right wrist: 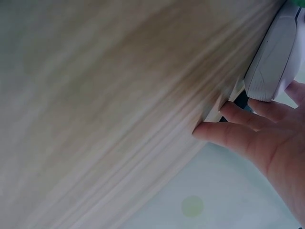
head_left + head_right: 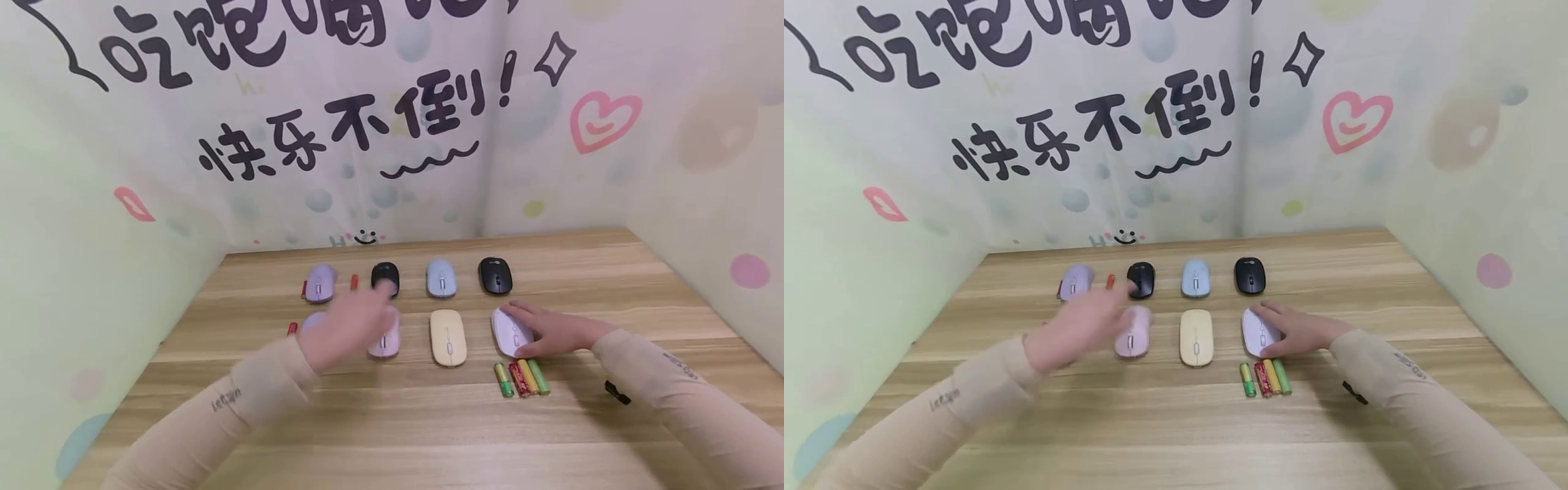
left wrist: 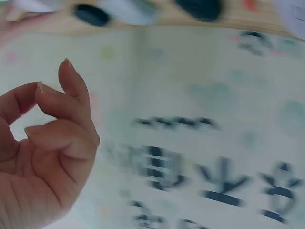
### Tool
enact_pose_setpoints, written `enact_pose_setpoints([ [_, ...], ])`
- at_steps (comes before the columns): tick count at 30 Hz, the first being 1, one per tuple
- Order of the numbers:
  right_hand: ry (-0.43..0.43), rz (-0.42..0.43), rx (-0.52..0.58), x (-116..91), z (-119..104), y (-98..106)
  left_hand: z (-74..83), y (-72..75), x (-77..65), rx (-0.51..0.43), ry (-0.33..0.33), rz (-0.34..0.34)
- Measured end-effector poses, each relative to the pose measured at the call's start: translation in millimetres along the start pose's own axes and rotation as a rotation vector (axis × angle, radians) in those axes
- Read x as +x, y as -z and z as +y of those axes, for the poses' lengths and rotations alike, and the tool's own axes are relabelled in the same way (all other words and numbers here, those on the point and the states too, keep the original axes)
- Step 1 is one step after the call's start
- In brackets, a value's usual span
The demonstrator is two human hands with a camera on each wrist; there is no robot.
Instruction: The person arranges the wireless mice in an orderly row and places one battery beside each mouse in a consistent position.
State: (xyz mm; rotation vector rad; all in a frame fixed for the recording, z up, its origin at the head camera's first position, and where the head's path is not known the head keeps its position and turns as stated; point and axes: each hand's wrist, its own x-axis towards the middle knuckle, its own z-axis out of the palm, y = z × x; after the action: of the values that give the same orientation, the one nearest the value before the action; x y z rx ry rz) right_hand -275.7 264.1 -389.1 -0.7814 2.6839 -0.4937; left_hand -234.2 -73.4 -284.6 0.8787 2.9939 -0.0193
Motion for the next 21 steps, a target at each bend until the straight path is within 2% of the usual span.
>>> enact_pose_setpoints([
  [1, 0.002, 0.001, -0.006, 0, 0, 0, 14.9, -1.6, -5.0, -0.181, 0.002, -0.008],
  [3, 0.007, 0.008, -0.007, 0, 1, -1, 43.1, -7.0, -11.1, -0.279, -0.078, -0.095],
  [5, 0.005, 0.016, -0.004, 0, 2, -1, 66.3, -14.9, -10.3, -0.352, -0.133, -0.184],
  [7, 0.009, 0.025, 0.001, 0, 2, -1, 83.0, -26.1, -3.0, -0.329, -0.175, -0.216],
  [9, 0.013, 0.029, 0.005, -1, 1, -2, 94.0, -39.5, 8.4, -0.292, -0.199, -0.220],
  [14, 0.035, 0.037, 0.009, -2, -1, -2, 113.0, -68.0, 36.7, -0.218, -0.175, -0.200],
  [17, 0.037, 0.041, 0.020, -4, -2, -2, 120.3, -77.0, 48.5, -0.194, -0.156, -0.189],
  [21, 0.039, 0.041, 0.021, -5, -6, -1, 125.1, -82.8, 56.9, -0.137, -0.229, -0.165],
])
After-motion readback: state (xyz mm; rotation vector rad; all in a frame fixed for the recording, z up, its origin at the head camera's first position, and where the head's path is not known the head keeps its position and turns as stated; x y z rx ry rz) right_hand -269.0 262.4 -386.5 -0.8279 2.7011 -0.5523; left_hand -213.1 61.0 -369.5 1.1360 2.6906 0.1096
